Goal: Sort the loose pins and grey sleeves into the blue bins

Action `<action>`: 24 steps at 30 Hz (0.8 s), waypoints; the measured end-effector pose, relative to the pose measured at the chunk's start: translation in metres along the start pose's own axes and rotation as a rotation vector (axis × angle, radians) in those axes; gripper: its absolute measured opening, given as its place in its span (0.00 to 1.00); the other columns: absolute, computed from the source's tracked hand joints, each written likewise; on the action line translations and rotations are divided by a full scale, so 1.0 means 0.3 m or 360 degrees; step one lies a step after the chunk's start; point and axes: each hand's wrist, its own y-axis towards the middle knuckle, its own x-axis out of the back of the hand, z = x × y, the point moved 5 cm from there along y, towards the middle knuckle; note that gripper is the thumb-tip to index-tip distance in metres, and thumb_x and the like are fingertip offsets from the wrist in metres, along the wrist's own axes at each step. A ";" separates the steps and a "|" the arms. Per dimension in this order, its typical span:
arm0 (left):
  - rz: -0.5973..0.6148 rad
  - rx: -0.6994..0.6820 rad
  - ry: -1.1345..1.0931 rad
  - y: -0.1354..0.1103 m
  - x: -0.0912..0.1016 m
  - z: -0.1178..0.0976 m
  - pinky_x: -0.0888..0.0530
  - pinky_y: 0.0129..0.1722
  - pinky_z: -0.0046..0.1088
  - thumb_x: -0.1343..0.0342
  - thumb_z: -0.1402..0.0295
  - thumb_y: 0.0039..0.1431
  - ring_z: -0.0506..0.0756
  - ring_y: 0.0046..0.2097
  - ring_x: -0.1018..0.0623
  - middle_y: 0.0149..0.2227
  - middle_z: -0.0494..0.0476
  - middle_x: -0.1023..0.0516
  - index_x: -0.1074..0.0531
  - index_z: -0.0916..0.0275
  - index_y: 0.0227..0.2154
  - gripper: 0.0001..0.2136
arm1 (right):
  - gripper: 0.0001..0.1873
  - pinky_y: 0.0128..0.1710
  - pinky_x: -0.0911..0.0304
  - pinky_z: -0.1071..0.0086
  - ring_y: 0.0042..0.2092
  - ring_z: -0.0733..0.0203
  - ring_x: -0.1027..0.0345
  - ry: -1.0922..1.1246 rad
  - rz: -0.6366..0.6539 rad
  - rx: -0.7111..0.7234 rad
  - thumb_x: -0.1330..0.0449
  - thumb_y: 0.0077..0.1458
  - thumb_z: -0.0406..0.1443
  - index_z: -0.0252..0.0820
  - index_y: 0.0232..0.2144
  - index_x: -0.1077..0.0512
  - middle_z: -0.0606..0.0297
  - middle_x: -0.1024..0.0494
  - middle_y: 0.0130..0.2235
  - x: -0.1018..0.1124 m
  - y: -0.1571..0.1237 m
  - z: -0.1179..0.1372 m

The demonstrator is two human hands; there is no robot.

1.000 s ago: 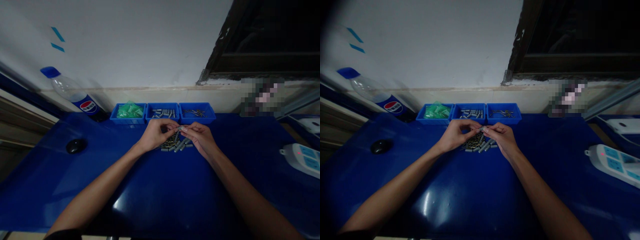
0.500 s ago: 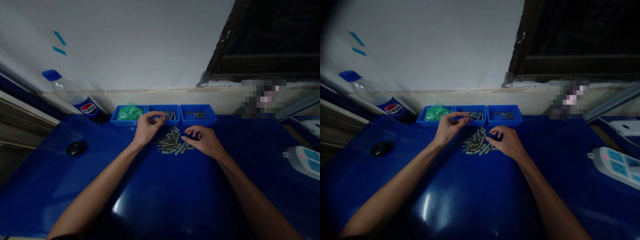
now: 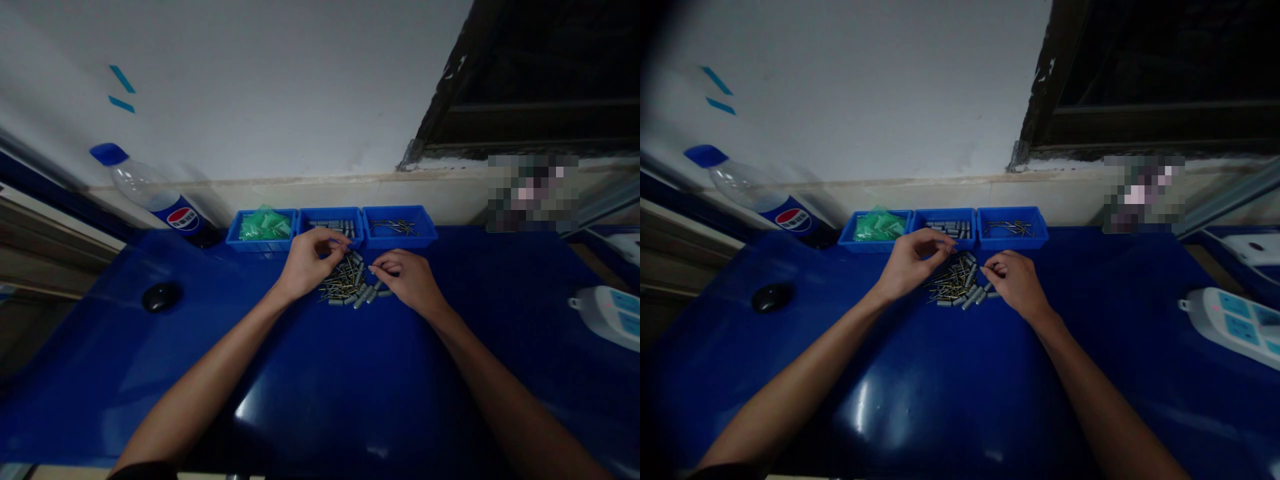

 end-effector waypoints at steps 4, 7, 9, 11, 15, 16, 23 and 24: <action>0.0044 -0.0053 0.0048 -0.007 -0.005 -0.007 0.18 0.43 0.33 0.40 0.70 0.62 0.54 0.39 0.16 0.41 0.61 0.15 0.18 0.65 0.40 0.07 | 0.08 0.39 0.20 0.57 0.34 0.51 0.18 0.0199 -0.0001 -0.0132 0.29 0.51 0.40 0.44 0.30 0.21 0.60 0.16 0.31 -0.007 0.003 -0.027; 0.0074 -0.0077 0.0076 -0.009 -0.009 -0.010 0.18 0.42 0.32 0.40 0.70 0.62 0.53 0.39 0.16 0.41 0.61 0.15 0.18 0.65 0.40 0.07 | 0.14 0.39 0.20 0.56 0.34 0.51 0.18 0.0252 0.0007 -0.0162 0.28 0.47 0.40 0.42 0.37 0.20 0.60 0.16 0.32 -0.006 0.005 -0.038; 0.0097 -0.0093 0.0103 -0.009 -0.012 -0.011 0.18 0.42 0.32 0.40 0.70 0.62 0.53 0.39 0.16 0.41 0.61 0.15 0.18 0.65 0.40 0.08 | 0.15 0.39 0.20 0.56 0.34 0.52 0.18 0.0259 0.0018 -0.0171 0.28 0.48 0.40 0.41 0.39 0.19 0.59 0.16 0.34 -0.004 0.005 -0.042; 0.0118 -0.0105 0.0133 -0.009 -0.014 -0.013 0.18 0.42 0.32 0.41 0.70 0.62 0.53 0.39 0.17 0.41 0.60 0.15 0.18 0.64 0.40 0.08 | 0.13 0.39 0.20 0.57 0.34 0.53 0.18 0.0267 0.0024 -0.0171 0.28 0.49 0.41 0.41 0.37 0.18 0.58 0.16 0.36 -0.003 0.006 -0.046; 0.0138 -0.0122 0.0188 -0.009 -0.011 -0.019 0.18 0.42 0.32 0.41 0.70 0.62 0.53 0.39 0.17 0.41 0.60 0.15 0.18 0.63 0.40 0.08 | 0.10 0.38 0.20 0.58 0.34 0.52 0.17 0.0295 0.0004 -0.0210 0.27 0.47 0.42 0.43 0.31 0.18 0.58 0.15 0.37 0.007 0.009 -0.053; 0.0143 -0.0123 0.0193 -0.009 -0.011 -0.021 0.18 0.42 0.32 0.41 0.70 0.63 0.53 0.39 0.16 0.41 0.60 0.15 0.18 0.63 0.40 0.08 | 0.10 0.38 0.20 0.58 0.35 0.51 0.17 0.0339 0.0008 -0.0240 0.27 0.47 0.42 0.44 0.31 0.18 0.59 0.14 0.36 0.009 0.010 -0.053; 0.0338 -0.0085 0.0016 -0.023 -0.045 -0.031 0.18 0.40 0.31 0.37 0.67 0.63 0.54 0.39 0.16 0.42 0.61 0.15 0.19 0.64 0.46 0.11 | 0.12 0.49 0.23 0.56 0.42 0.52 0.17 0.0945 0.0018 -0.0334 0.23 0.44 0.41 0.45 0.32 0.17 0.61 0.13 0.37 -0.002 0.002 0.013; 0.0378 -0.0090 -0.0010 -0.026 -0.054 -0.033 0.19 0.40 0.30 0.37 0.67 0.64 0.53 0.38 0.17 0.42 0.61 0.15 0.18 0.64 0.46 0.11 | 0.13 0.49 0.23 0.57 0.42 0.53 0.17 0.1018 0.0013 -0.0333 0.22 0.44 0.40 0.45 0.32 0.18 0.62 0.13 0.37 -0.011 -0.001 0.023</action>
